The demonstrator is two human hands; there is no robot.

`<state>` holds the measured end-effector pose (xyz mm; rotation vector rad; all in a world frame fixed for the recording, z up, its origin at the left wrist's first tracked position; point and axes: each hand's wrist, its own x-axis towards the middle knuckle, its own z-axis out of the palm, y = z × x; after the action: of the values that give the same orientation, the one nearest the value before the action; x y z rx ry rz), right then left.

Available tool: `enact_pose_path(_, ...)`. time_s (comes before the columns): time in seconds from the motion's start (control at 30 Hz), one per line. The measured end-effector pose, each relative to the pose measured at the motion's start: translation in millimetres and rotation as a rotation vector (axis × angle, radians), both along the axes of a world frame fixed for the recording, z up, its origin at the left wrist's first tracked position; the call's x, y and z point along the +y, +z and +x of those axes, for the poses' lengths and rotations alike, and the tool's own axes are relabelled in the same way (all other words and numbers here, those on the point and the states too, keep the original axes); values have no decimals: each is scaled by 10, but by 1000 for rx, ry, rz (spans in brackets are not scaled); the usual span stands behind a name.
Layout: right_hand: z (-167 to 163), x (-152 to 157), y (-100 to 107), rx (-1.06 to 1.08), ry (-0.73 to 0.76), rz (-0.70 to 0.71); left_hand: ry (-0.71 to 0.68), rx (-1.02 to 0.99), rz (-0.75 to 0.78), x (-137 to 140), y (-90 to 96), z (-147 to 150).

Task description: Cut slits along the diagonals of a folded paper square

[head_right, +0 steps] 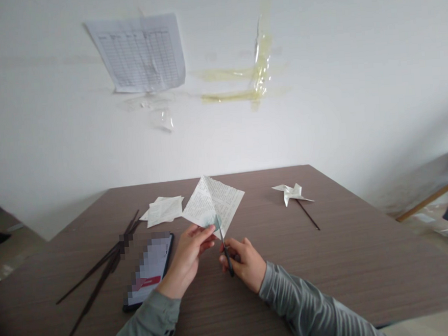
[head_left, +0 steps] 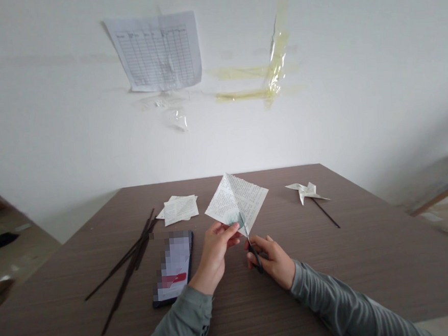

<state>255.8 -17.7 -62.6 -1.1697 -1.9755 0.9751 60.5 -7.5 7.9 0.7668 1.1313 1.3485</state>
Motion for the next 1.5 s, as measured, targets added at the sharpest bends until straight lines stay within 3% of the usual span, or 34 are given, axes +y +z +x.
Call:
enact_pose_path(0.27,0,-21,67,0,5,-8,-12,-4,13,-5,-3,-9)
enact_pose_path(0.6,-32,20,-90,30,-14,-25,62,-49,10,8,15,-12)
enact_pose_path(1.27,-37,35,-154,1,-18,-2,91,-13,39,15,-26,3)
enact_pose_path(1.5,-30,8,-48,-19,-20,-6,88,-27,37,13,-20,12)
